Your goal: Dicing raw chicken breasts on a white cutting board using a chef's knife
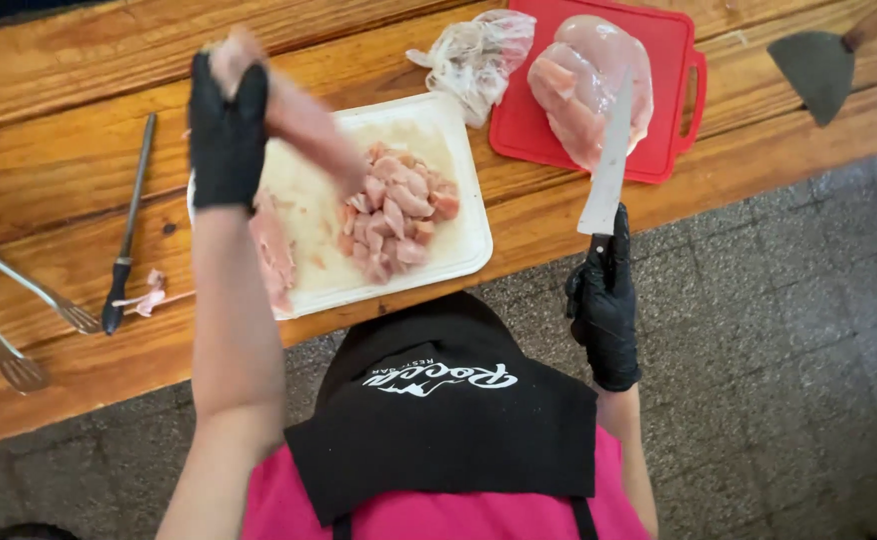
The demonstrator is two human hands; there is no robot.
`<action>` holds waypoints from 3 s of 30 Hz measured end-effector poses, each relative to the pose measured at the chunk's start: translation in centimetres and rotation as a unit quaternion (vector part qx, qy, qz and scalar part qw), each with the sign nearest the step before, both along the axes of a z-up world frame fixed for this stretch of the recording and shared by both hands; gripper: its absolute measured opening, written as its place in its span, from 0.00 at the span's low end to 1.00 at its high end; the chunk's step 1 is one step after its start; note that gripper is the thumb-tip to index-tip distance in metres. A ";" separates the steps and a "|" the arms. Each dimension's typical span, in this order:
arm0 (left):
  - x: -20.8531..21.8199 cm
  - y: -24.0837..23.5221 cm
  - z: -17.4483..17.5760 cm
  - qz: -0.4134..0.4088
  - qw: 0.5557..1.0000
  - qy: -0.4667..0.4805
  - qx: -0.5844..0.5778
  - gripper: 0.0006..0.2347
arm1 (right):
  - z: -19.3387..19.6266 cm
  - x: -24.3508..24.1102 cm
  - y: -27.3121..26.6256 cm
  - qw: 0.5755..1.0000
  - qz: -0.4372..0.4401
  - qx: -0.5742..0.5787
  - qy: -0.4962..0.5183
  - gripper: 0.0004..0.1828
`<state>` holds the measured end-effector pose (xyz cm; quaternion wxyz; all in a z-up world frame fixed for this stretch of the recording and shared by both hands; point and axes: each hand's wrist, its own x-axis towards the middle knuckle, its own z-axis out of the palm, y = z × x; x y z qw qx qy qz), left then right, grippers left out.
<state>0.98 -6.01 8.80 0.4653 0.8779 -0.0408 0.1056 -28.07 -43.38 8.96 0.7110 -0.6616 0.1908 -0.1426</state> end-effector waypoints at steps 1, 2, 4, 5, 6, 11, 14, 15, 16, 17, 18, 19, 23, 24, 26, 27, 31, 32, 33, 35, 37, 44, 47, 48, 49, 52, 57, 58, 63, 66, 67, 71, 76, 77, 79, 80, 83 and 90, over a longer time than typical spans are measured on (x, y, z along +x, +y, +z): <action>2.7 -2.0 -3.5 0.008 1.000 0.001 -0.002 0.25 | 0.0 -0.1 -0.3 1.000 0.008 -0.002 0.001 0.32; 5.6 -3.9 -6.7 -0.017 0.997 -0.012 -0.073 0.21 | 0.1 0.0 -0.6 0.999 0.023 0.026 -0.001 0.34; 9.0 -8.1 -11.5 -0.035 0.988 -0.029 -0.146 0.17 | 1.4 0.7 -0.6 0.998 0.045 0.052 -0.004 0.36; 9.5 -10.5 -12.9 -0.033 0.968 0.077 -0.237 0.19 | 2.5 1.3 -0.3 0.997 0.027 0.015 0.066 0.34; 9.9 -12.8 -14.5 -0.032 0.928 0.183 -0.323 0.21 | 3.7 1.7 0.1 0.990 0.007 -0.022 0.136 0.33; 6.3 -13.2 -12.1 -0.012 0.983 0.118 -0.139 0.18 | 3.1 2.3 0.4 0.989 0.070 -0.053 0.120 0.32; 6.5 -4.9 -14.9 -0.063 0.984 -0.075 0.147 0.23 | 0.5 2.6 0.8 0.985 0.139 -0.042 0.094 0.32; 6.6 -1.5 -16.2 -0.098 0.948 -0.165 0.253 0.27 | -0.5 2.8 0.9 0.983 0.167 -0.035 0.072 0.33; 4.5 1.6 -13.7 -0.091 0.949 -0.162 0.257 0.27 | -0.8 3.2 1.6 0.981 0.176 -0.033 0.073 0.33; 2.3 4.6 -11.1 -0.075 0.940 -0.031 0.331 0.21 | -1.1 3.6 2.3 0.978 0.194 -0.022 0.078 0.34; 0.1 7.6 -8.5 -0.059 0.911 0.099 0.396 0.18 | -1.4 3.9 3.1 0.974 0.210 -0.010 0.082 0.35; -2.0 8.1 -8.4 -0.053 0.910 0.102 0.399 0.18 | -2.3 4.3 4.0 0.973 0.217 -0.007 0.082 0.35; -8.8 9.0 -8.1 -0.057 0.920 0.249 0.297 0.25 | -3.3 5.5 8.9 0.986 0.128 0.035 0.100 0.30; -9.9 8.7 -8.2 -0.065 0.917 0.307 0.247 0.29 | -2.9 5.6 10.1 0.985 0.147 0.024 0.091 0.30; -10.5 8.3 -7.9 -0.059 0.916 0.339 0.205 0.29 | -2.3 5.5 12.7 0.982 0.173 0.007 0.079 0.30; -10.8 8.0 -7.8 -0.051 0.913 0.371 0.163 0.29 | -1.9 5.3 14.0 0.978 0.199 -0.010 0.065 0.30; -11.3 8.0 -8.4 -0.109 0.931 0.347 0.029 0.28 | -1.9 4.8 17.4 0.980 0.171 -0.037 0.094 0.28; -11.3 8.0 -8.8 -0.114 0.935 0.335 -0.039 0.26 | -2.0 4.3 18.2 0.977 0.173 -0.053 0.111 0.27; -11.4 8.0 -9.3 -0.117 0.933 0.323 -0.107 0.25 | -2.3 3.9 18.9 0.974 0.175 -0.068 0.128 0.26; -9.6 7.5 -10.5 -0.098 0.947 0.298 -0.071 0.28 | -1.8 3.0 21.0 0.972 0.169 -0.079 0.141 0.26; -9.4 7.8 -10.5 -0.075 0.960 0.267 -0.036 0.32 | -1.3 2.4 22.4 0.970 0.167 -0.089 0.150 0.27; -10.7 9.1 -11.2 -0.111 0.974 0.048 0.190 0.19 | -3.0 3.6 28.0 0.815 0.246 -0.478 0.217 0.28; -10.0 8.8 -12.1 -0.111 0.974 0.016 0.197 0.22 | -2.2 4.4 30.8 0.791 0.216 -0.529 0.221 0.26; -9.9 8.8 -12.6 -0.107 0.974 0.013 0.200 0.23 | -1.7 4.6 31.7 0.778 0.221 -0.535 0.244 0.24; -9.7 8.6 -13.4 -0.112 0.973 0.011 0.200 0.23 | -0.3 4.8 32.3 0.779 0.217 -0.534 0.246 0.24; -9.5 8.4 -15.5 -0.093 0.976 -0.024 0.195 0.20 | 0.4 4.6 33.1 0.730 0.227 -0.437 0.474 0.30; -9.4 8.3 -14.9 -0.103 0.983 0.010 0.154 0.17 | -9.5 7.9 32.6 0.665 0.097 -0.740 -0.007 0.21; -9.2 8.4 -14.7 -0.103 0.983 0.011 0.154 0.17 | -9.0 9.0 33.4 0.666 0.097 -0.740 -0.007 0.21; -8.5 7.6 -16.7 -0.043 0.986 0.016 0.160 0.14 | -9.0 9.2 33.0 0.625 0.079 -0.777 0.009 0.24; -8.9 7.6 -15.8 -0.039 0.989 0.026 0.143 0.12 | 0.8 3.9 32.0 0.730 0.328 -0.469 0.373 0.28; -9.2 7.6 -16.0 -0.036 0.989 0.031 0.142 0.12 | 0.9 2.3 31.0 0.727 0.332 -0.469 0.375 0.28; -8.5 9.0 -15.0 -0.052 0.992 0.104 0.057 0.13 | 5.2 -0.6 27.7 0.695 0.369 -0.386 0.481 0.32; -9.8 10.1 -8.8 -0.089 0.970 0.223 0.032 0.18 | 6.8 0.0 25.8 0.766 0.278 -0.366 0.450 0.27; -10.5 9.5 -7.1 -0.082 0.961 0.253 0.078 0.20 | 5.5 0.8 26.3 0.784 0.281 -0.380 0.403 0.30; -10.6 8.5 -7.1 -0.075 0.950 0.276 0.127 0.23 | 2.2 2.3 26.9 0.804 0.278 -0.393 0.349 0.33; -10.5 8.4 -8.9 -0.065 0.952 0.245 0.169 0.21 | 0.2 2.6 27.1 0.802 0.298 -0.414 0.312 0.35; -10.6 8.1 -11.4 -0.044 0.951 0.189 0.242 0.17 | -2.7 3.2 28.3 0.794 0.315 -0.452 0.257 0.34; -11.3 8.0 -10.1 -0.078 0.958 0.188 0.201 0.20 | -8.1 7.1 30.2 0.720 0.288 -0.619 0.123 0.31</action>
